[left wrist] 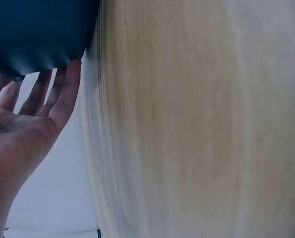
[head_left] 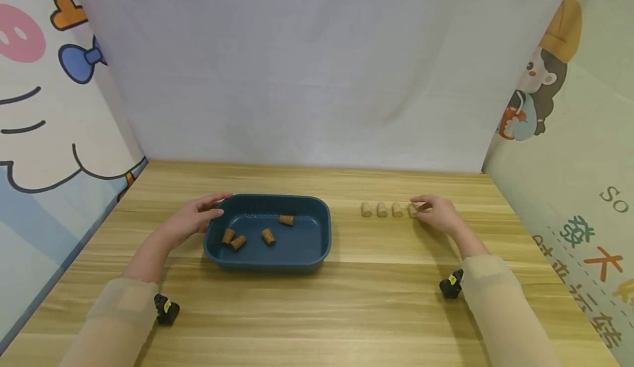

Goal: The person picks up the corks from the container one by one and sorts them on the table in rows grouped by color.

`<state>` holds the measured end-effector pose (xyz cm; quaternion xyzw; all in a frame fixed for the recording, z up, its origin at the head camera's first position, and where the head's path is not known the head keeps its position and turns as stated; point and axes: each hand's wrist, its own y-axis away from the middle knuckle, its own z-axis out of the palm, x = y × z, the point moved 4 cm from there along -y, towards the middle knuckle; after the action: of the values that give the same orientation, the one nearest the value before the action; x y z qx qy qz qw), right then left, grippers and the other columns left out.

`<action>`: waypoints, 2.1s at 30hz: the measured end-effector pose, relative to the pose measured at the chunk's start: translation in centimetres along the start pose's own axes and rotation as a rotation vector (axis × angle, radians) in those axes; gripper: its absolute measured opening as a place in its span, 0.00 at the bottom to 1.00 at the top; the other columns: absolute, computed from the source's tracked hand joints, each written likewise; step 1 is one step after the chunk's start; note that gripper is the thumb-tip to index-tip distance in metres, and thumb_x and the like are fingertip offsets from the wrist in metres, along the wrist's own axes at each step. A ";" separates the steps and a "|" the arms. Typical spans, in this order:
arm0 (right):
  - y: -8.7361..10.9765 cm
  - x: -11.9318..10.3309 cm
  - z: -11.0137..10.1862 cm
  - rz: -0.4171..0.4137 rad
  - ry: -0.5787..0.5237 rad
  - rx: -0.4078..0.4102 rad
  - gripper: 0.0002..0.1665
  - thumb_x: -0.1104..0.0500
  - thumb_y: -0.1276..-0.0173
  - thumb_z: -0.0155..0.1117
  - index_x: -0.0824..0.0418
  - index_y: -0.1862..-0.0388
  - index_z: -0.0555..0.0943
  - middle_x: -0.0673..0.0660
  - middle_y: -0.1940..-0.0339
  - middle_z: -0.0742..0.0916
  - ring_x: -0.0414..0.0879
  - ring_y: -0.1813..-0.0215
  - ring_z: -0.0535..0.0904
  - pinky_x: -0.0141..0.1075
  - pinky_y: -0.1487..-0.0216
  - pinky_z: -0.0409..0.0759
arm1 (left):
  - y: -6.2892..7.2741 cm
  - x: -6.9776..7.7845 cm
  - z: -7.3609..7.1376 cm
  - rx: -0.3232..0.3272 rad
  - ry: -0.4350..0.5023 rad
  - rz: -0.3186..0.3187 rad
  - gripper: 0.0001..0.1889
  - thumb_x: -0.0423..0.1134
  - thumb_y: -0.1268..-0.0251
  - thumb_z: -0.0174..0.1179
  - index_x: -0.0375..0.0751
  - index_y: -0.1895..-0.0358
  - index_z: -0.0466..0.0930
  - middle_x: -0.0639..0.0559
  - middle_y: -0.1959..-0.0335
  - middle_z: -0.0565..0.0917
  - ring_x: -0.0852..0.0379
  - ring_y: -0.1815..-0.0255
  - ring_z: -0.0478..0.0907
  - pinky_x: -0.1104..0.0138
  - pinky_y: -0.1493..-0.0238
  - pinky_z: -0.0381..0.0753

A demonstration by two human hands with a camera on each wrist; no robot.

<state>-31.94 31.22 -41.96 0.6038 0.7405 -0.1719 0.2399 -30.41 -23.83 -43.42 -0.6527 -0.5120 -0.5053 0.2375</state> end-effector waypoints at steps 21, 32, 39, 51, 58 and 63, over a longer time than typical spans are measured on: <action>1.5 -6.7 -1.5 -0.134 -0.053 0.094 0.23 0.65 0.32 0.59 0.64 0.38 0.74 0.63 0.36 0.75 0.60 0.40 0.73 0.49 0.48 0.77 | -0.2 -0.1 0.0 -0.003 0.016 0.003 0.28 0.47 0.27 0.50 0.53 0.27 0.57 0.39 0.26 0.53 0.40 0.31 0.56 0.52 0.48 0.74; 1.9 -12.3 -0.5 -0.250 -0.208 0.145 0.23 0.66 0.34 0.61 0.60 0.39 0.76 0.60 0.42 0.80 0.56 0.44 0.76 0.46 0.48 0.78 | -0.2 0.0 0.0 -0.009 0.034 0.003 0.29 0.47 0.28 0.50 0.53 0.27 0.57 0.39 0.26 0.54 0.41 0.30 0.55 0.56 0.50 0.75; 2.2 -15.3 1.1 -0.339 -0.274 0.148 0.24 0.65 0.34 0.62 0.58 0.39 0.76 0.61 0.44 0.80 0.54 0.46 0.78 0.46 0.49 0.78 | -0.1 0.1 0.0 -0.012 0.052 0.003 0.28 0.45 0.27 0.50 0.52 0.27 0.57 0.38 0.27 0.54 0.47 0.49 0.65 0.63 0.63 0.73; 2.4 -18.9 4.5 -0.460 -0.390 0.133 0.26 0.68 0.37 0.64 0.61 0.39 0.76 0.60 0.44 0.81 0.50 0.46 0.78 0.44 0.50 0.79 | -0.1 0.0 0.1 -0.006 0.042 -0.015 0.27 0.47 0.27 0.50 0.55 0.27 0.57 0.40 0.27 0.54 0.50 0.59 0.65 0.61 0.70 0.68; 2.2 -20.4 6.9 -0.473 -0.458 0.098 0.26 0.66 0.37 0.64 0.60 0.38 0.74 0.58 0.44 0.81 0.53 0.46 0.77 0.45 0.50 0.79 | -0.2 0.1 0.1 -0.001 0.047 -0.011 0.27 0.45 0.27 0.50 0.54 0.27 0.58 0.40 0.27 0.55 0.59 0.62 0.65 0.64 0.67 0.71; 1.9 -21.4 8.7 -0.466 -0.438 0.053 0.27 0.65 0.36 0.63 0.56 0.37 0.73 0.58 0.43 0.80 0.52 0.47 0.77 0.45 0.51 0.78 | -0.2 0.1 0.2 0.003 0.050 -0.020 0.27 0.45 0.27 0.50 0.54 0.27 0.58 0.41 0.29 0.58 0.59 0.81 0.55 0.64 0.74 0.67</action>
<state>-25.48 9.51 -37.01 0.3727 0.7848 -0.3675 0.3318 -30.55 -23.57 -43.42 -0.6343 -0.5133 -0.5230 0.2463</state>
